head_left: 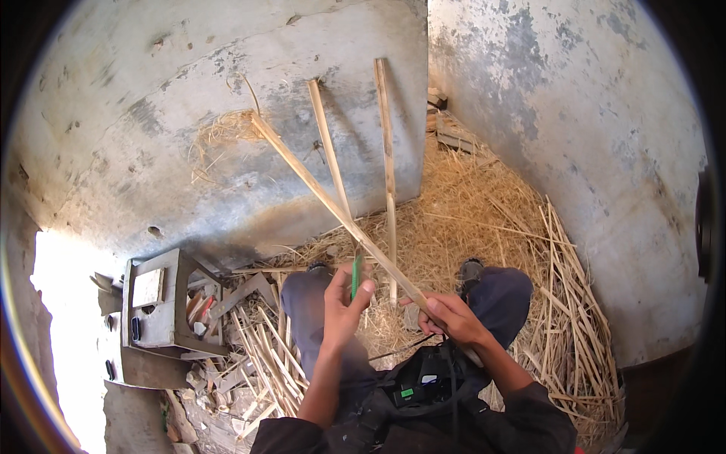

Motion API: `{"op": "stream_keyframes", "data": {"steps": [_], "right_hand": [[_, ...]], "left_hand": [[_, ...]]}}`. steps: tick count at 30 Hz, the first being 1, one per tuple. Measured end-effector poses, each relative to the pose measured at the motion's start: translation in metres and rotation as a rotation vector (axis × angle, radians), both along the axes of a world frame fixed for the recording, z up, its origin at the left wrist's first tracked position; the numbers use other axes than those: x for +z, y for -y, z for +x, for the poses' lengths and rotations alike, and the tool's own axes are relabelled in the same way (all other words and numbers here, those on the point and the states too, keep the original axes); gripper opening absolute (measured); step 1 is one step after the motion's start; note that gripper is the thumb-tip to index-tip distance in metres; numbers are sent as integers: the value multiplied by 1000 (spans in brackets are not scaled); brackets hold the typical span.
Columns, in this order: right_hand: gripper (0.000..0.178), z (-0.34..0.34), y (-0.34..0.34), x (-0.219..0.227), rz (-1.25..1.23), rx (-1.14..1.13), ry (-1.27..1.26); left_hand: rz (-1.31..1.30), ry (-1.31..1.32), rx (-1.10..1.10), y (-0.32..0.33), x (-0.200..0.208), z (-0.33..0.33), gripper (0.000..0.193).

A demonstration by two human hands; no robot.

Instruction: The person sits on a straw-covered floor and uses a green utility knife to shave the outer layer off a long bamboo stick. They hold the stick with one hand and scrape the blade along its length with the other, rotating the stick to work on different sides.

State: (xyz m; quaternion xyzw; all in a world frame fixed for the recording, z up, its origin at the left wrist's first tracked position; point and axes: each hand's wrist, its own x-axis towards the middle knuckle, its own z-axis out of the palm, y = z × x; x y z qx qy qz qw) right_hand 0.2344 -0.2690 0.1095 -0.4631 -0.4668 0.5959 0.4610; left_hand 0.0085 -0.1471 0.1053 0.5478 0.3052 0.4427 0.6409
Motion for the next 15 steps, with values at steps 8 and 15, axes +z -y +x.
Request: {"op": "stream_keyframes", "data": {"steps": [8,15], "right_hand": [[50,-6,-13,-6,129,13,108],[41,-8,-18,-38,121,-148,99]], "left_hand": [[76,-118,104,10,-6,22,28],[164,-174,148,11,-15,19,31]]}}
